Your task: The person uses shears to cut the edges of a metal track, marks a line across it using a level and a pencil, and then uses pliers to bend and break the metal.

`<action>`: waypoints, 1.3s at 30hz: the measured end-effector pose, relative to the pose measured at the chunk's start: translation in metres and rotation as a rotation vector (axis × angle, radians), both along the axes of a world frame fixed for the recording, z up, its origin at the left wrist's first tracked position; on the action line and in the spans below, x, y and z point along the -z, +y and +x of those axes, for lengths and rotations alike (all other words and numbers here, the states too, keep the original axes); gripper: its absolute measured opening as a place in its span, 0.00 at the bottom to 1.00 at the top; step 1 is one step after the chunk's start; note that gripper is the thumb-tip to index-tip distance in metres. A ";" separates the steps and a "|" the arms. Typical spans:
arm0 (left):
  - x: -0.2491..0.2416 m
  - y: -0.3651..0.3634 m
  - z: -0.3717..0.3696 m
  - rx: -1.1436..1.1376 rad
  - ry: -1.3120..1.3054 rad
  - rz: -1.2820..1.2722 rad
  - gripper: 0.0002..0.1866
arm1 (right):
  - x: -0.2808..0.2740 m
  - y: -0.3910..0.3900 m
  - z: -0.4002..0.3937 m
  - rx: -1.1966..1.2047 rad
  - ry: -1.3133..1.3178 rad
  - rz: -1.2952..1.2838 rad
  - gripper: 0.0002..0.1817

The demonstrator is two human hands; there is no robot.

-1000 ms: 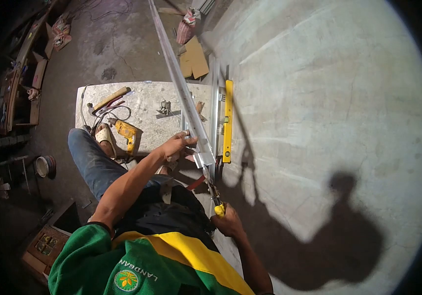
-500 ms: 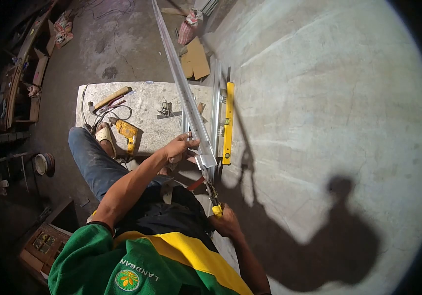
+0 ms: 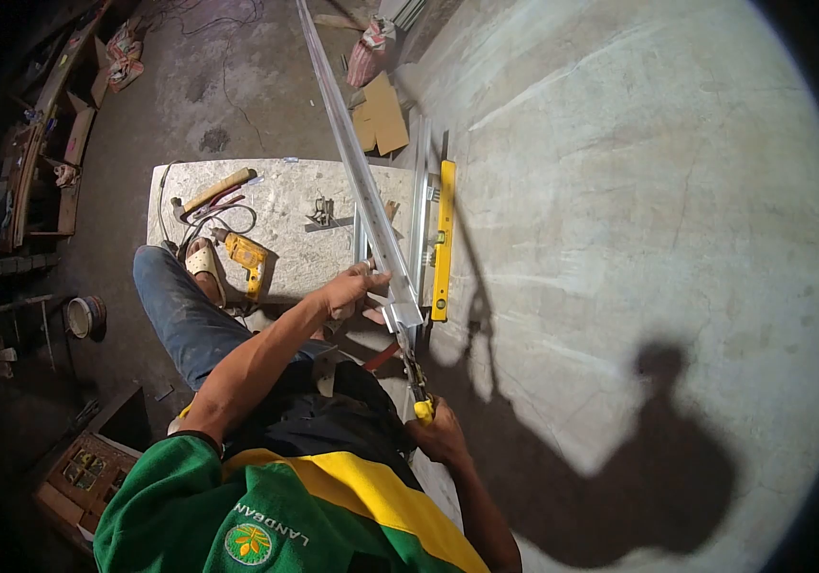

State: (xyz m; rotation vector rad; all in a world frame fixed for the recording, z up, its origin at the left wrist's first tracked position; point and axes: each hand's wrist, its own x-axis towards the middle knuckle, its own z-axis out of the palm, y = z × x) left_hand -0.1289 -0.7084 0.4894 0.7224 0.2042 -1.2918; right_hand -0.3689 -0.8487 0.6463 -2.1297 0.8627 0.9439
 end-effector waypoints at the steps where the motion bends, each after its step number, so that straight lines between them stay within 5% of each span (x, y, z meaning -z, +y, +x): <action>1: -0.001 0.000 0.001 0.014 -0.001 -0.021 0.40 | 0.001 -0.002 -0.001 0.019 0.011 0.012 0.35; 39: 0.007 -0.012 -0.006 -0.004 -0.065 0.115 0.26 | 0.007 -0.007 -0.002 -0.020 -0.039 -0.030 0.32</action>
